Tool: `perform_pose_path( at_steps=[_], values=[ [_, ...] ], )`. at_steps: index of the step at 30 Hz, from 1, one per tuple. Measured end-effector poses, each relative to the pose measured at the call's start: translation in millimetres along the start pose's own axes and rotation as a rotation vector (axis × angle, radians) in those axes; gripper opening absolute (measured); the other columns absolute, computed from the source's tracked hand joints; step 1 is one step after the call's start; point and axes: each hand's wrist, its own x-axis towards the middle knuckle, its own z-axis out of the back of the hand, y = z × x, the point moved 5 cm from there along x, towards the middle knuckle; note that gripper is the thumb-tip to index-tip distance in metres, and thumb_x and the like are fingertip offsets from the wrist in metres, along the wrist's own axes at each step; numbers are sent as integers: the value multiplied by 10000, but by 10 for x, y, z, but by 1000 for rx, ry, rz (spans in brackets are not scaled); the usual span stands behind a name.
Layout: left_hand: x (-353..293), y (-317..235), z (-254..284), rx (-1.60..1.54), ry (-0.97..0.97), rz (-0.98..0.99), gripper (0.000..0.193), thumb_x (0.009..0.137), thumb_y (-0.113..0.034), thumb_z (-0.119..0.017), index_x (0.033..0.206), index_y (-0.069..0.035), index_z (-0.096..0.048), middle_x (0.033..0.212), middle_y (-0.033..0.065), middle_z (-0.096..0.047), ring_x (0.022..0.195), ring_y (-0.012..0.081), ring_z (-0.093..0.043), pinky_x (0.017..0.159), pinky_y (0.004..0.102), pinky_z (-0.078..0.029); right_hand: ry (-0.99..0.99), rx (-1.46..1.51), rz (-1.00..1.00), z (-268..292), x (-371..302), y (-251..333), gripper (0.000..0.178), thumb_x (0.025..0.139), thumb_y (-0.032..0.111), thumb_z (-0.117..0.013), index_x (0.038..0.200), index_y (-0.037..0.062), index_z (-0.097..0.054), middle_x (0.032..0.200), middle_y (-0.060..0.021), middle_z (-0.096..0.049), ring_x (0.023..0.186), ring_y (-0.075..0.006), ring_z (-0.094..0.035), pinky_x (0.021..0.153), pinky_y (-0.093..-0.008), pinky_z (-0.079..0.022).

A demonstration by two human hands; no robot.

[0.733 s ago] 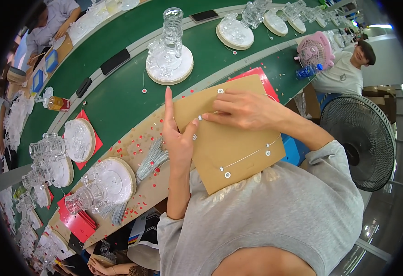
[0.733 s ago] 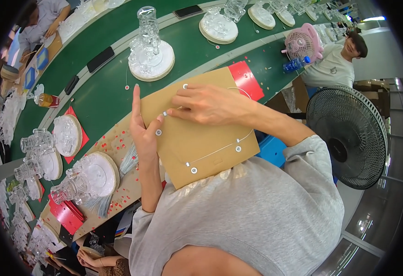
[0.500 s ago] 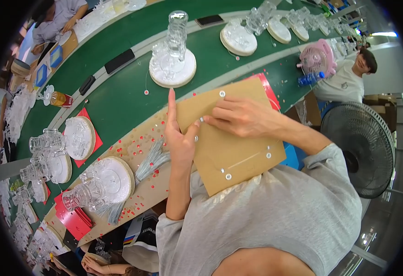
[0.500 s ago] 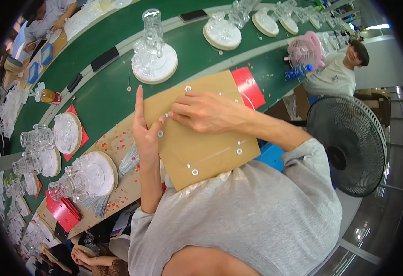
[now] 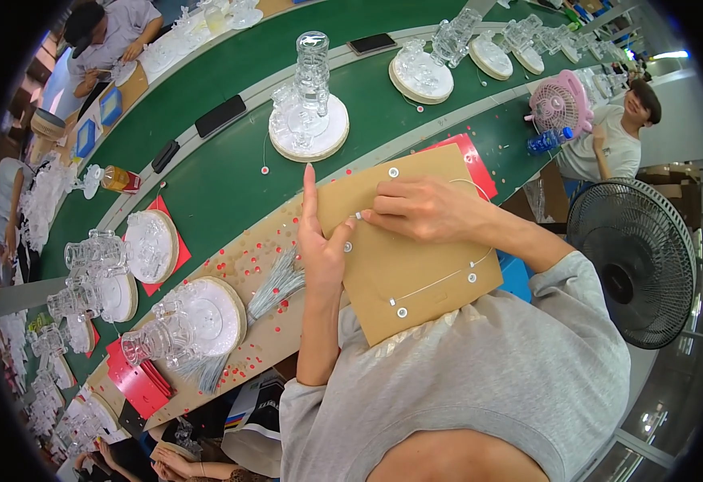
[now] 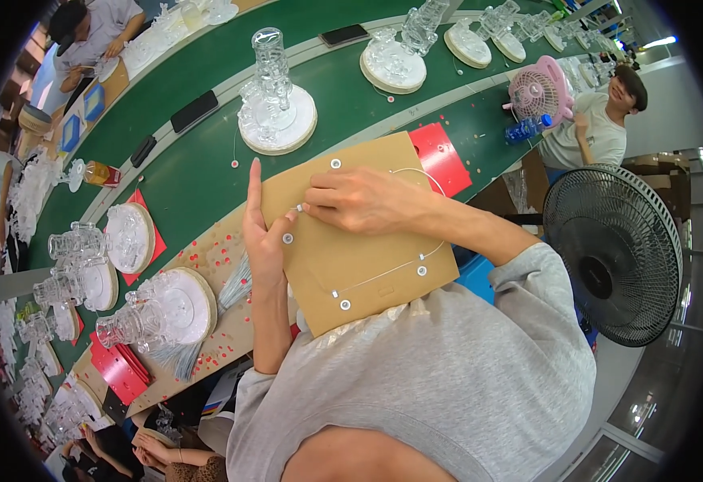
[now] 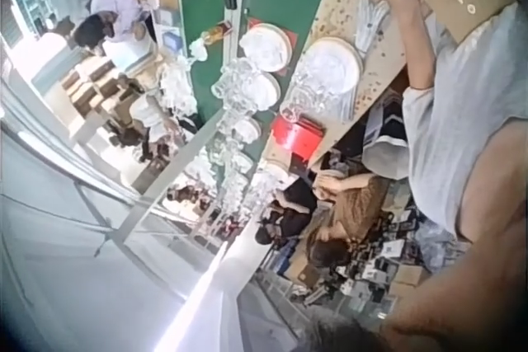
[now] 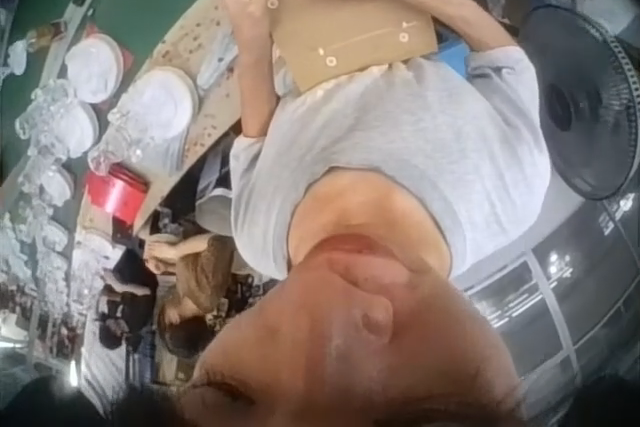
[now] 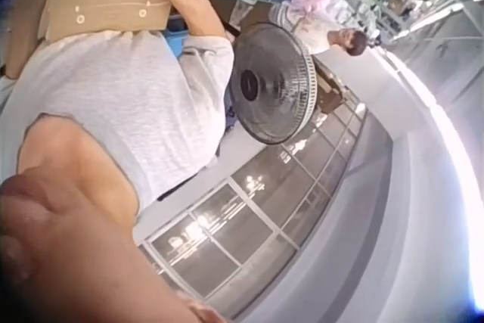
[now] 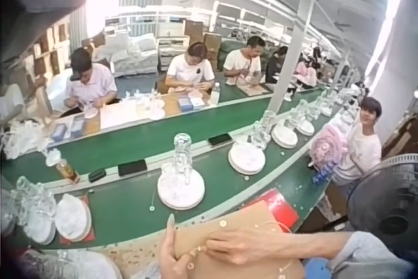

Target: Assembling electrical components and wiring onto a mounting board for a lighting fixture.

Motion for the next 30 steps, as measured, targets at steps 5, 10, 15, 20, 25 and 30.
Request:
perform_pose_path(
  at_steps=[5,10,15,20,25,30],
  values=[
    [-18,2,-8,-26,0,7,914,814,106,-499,1636,-13,-117,1335,150,-588,1180,203,-606,1003,317,-483,-34,111,-63,11,-72,-72,366,766,104,-675,1122,30,-720,875,-53,-563,822,-224,-625,677,-339,-565],
    [4,-12,-66,34,47,-32,927,810,104,-498,1639,-22,-103,1370,157,-560,1204,212,-593,1012,319,-476,-106,61,-121,48,-140,-42,341,738,82,-697,1073,39,-737,943,-68,-635,877,-242,-664,690,-360,-581],
    [18,-3,-13,48,48,-66,938,807,112,-489,1644,-40,-95,1366,148,-558,1202,193,-586,988,300,-483,-72,126,-146,15,-80,-54,346,720,75,-698,1060,25,-734,949,-73,-641,900,-250,-670,703,-360,-588],
    [-18,-43,-92,92,80,-48,938,801,118,-473,1644,-56,-99,1417,160,-517,1229,211,-570,1028,314,-466,-132,92,-132,-3,-143,-32,323,738,86,-687,1050,14,-731,949,-75,-639,889,-249,-666,690,-361,-589],
    [-42,-16,-53,229,99,-107,736,860,70,-535,1557,-36,-323,1468,167,-506,1286,208,-532,1079,327,-425,-86,102,-188,-19,-121,-19,243,783,93,-695,1016,22,-712,974,-78,-622,970,-251,-649,767,-354,-575],
    [-93,-128,38,753,-44,-314,307,900,-6,-665,1198,-20,-740,1517,177,-505,1356,229,-497,1112,351,-399,-319,-9,-611,304,-614,-41,401,751,99,-815,1140,73,-719,1166,-105,-657,1084,-297,-645,929,-398,-541]
  ],
)
